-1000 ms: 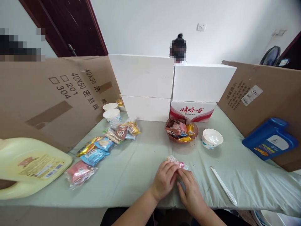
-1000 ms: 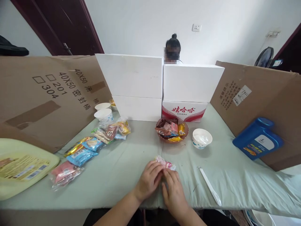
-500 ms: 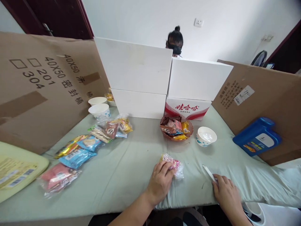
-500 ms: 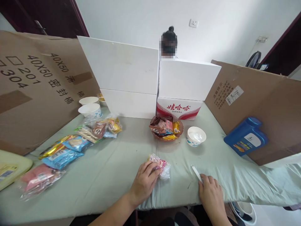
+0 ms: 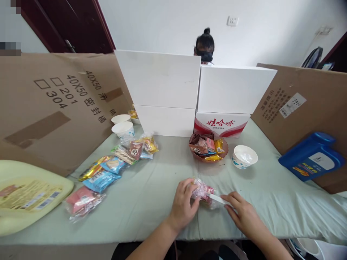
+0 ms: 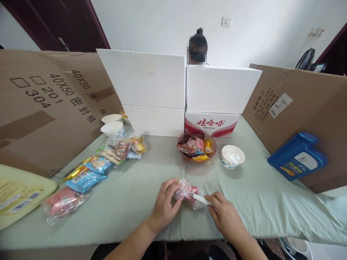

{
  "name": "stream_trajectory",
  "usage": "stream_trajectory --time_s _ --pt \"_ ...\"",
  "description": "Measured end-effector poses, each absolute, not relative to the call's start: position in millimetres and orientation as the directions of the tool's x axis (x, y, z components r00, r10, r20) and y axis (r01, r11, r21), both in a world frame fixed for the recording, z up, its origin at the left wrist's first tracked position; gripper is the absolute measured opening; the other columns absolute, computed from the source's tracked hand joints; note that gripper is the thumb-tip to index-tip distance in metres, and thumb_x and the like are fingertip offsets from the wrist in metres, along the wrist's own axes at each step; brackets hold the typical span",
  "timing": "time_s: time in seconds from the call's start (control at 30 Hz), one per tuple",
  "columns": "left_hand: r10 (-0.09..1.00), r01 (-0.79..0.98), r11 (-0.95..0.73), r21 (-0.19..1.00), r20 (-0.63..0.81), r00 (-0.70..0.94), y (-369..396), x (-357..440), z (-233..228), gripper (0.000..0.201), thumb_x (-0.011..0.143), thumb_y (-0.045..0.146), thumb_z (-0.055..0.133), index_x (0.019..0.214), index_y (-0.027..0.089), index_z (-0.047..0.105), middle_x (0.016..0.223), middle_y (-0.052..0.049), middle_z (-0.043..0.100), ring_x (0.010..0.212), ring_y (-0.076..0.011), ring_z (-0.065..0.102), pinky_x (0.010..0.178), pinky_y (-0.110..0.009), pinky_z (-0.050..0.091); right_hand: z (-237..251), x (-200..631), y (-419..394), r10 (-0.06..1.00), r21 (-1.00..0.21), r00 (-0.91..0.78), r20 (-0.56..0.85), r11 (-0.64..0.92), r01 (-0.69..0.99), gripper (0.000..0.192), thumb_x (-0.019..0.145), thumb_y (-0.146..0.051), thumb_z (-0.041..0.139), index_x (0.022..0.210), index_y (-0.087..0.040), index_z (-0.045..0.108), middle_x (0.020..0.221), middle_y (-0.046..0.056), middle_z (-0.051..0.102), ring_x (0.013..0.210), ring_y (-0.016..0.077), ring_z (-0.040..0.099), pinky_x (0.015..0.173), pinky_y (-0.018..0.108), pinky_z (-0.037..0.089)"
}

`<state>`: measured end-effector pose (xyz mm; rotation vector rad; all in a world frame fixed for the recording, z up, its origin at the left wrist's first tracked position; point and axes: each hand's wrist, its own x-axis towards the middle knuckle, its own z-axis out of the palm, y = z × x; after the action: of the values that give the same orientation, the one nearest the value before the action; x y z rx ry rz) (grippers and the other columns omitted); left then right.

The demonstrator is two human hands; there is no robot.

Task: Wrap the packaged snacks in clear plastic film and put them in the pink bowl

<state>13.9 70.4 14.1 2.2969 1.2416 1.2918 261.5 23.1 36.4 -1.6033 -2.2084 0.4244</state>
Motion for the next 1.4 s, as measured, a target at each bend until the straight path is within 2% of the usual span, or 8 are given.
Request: stream_trajectory --time_s 0.27,0.47,0.63,0.77,0.9,1.03,1.2,1.4 --pt "0.924 0.330 -0.383 0.863 0.354 0.146 75 16 10 0.012 0.090 0.027 0.052 0.089 0.019 0.060 0.107 -0.008 0.060 0.099 -0.0201 0.060 0.086 -0.034 0.050 9 353 -1 0.913 -0.216 0.048 0.406 0.045 0.975 0.034 0.091 -0.043 0.044 0.104 -0.022 0.067 0.096 0.011 0.066 0.091 0.0287 0.061 0.082 0.049 0.050" --pt "0.986 0.084 -0.111 0.990 0.120 -0.111 84 9 13 0.027 0.087 0.044 0.054 0.087 0.017 0.058 0.077 -0.002 0.062 0.072 -0.0160 0.060 0.066 -0.026 0.048 39 263 -1 0.786 -0.372 -0.189 0.588 0.471 0.800 0.020 0.091 -0.020 0.049 0.109 -0.022 0.059 0.095 0.008 0.067 0.090 0.0196 0.064 0.078 0.033 0.053" --pt "0.953 -0.009 -0.055 0.998 0.050 -0.300 102 -7 13 0.024 0.078 0.042 0.060 0.078 0.019 0.054 0.071 0.001 0.057 0.066 -0.0143 0.055 0.059 -0.023 0.044 39 208 2 0.705 -0.354 -0.510 0.492 0.698 0.623 0.027 0.091 -0.018 0.049 0.117 -0.022 0.055 0.100 0.007 0.070 0.091 0.0176 0.066 0.079 0.031 0.055" --pt "0.859 0.240 -0.225 0.944 0.309 -0.409 98 -15 17 0.010 0.080 0.029 0.057 0.084 0.019 0.055 0.080 -0.001 0.057 0.073 -0.0157 0.055 0.067 -0.027 0.046 31 211 26 0.767 -0.331 -0.427 0.478 0.608 0.722 0.036 0.092 -0.017 0.045 0.128 -0.021 0.049 0.122 0.010 0.063 0.116 0.0218 0.057 0.096 0.040 0.050" --pt "0.691 0.470 -0.647 0.600 0.723 0.029 82 -11 28 0.006 0.083 0.016 0.053 0.085 0.020 0.056 0.079 -0.002 0.059 0.079 -0.0171 0.056 0.076 -0.031 0.046 24 223 52 0.841 -0.297 -0.311 0.443 0.465 0.834 0.043 0.094 -0.030 0.048 0.135 -0.019 0.044 0.129 0.013 0.058 0.122 0.0256 0.053 0.097 0.045 0.048" --pt "0.705 0.570 -0.690 0.447 0.595 0.386 80 -2 28 0.022 0.089 0.017 0.048 0.107 0.019 0.059 0.110 -0.010 0.064 0.110 -0.0241 0.056 0.096 -0.042 0.041 17 228 71 0.876 -0.268 -0.266 0.403 0.391 0.881 0.046 0.094 -0.036 0.045 0.136 -0.017 0.043 0.133 0.014 0.056 0.125 0.0294 0.050 0.099 0.052 0.044" --pt "0.814 0.742 -0.550 0.384 0.445 0.373 87 0 16 0.041 0.093 0.026 0.049 0.133 0.016 0.048 0.118 -0.012 0.062 0.116 -0.0279 0.052 0.106 -0.053 0.028 28 229 81 0.849 -0.353 -0.243 0.469 0.432 0.830 0.025 0.094 -0.029 0.044 0.112 -0.020 0.059 0.115 0.011 0.065 0.112 0.0278 0.058 0.095 0.051 0.045" --pt "0.787 0.604 -0.606 0.518 0.502 0.359 84 -4 35 0.016 0.086 0.015 0.051 0.084 0.020 0.067 0.080 -0.004 0.063 0.086 -0.0202 0.056 0.090 -0.041 0.039 49 221 78 0.865 -0.551 -0.380 0.328 0.502 0.666 0.026 0.095 -0.021 0.038 0.112 -0.022 0.058 0.104 0.007 0.066 0.098 0.0180 0.062 0.084 0.033 0.051"
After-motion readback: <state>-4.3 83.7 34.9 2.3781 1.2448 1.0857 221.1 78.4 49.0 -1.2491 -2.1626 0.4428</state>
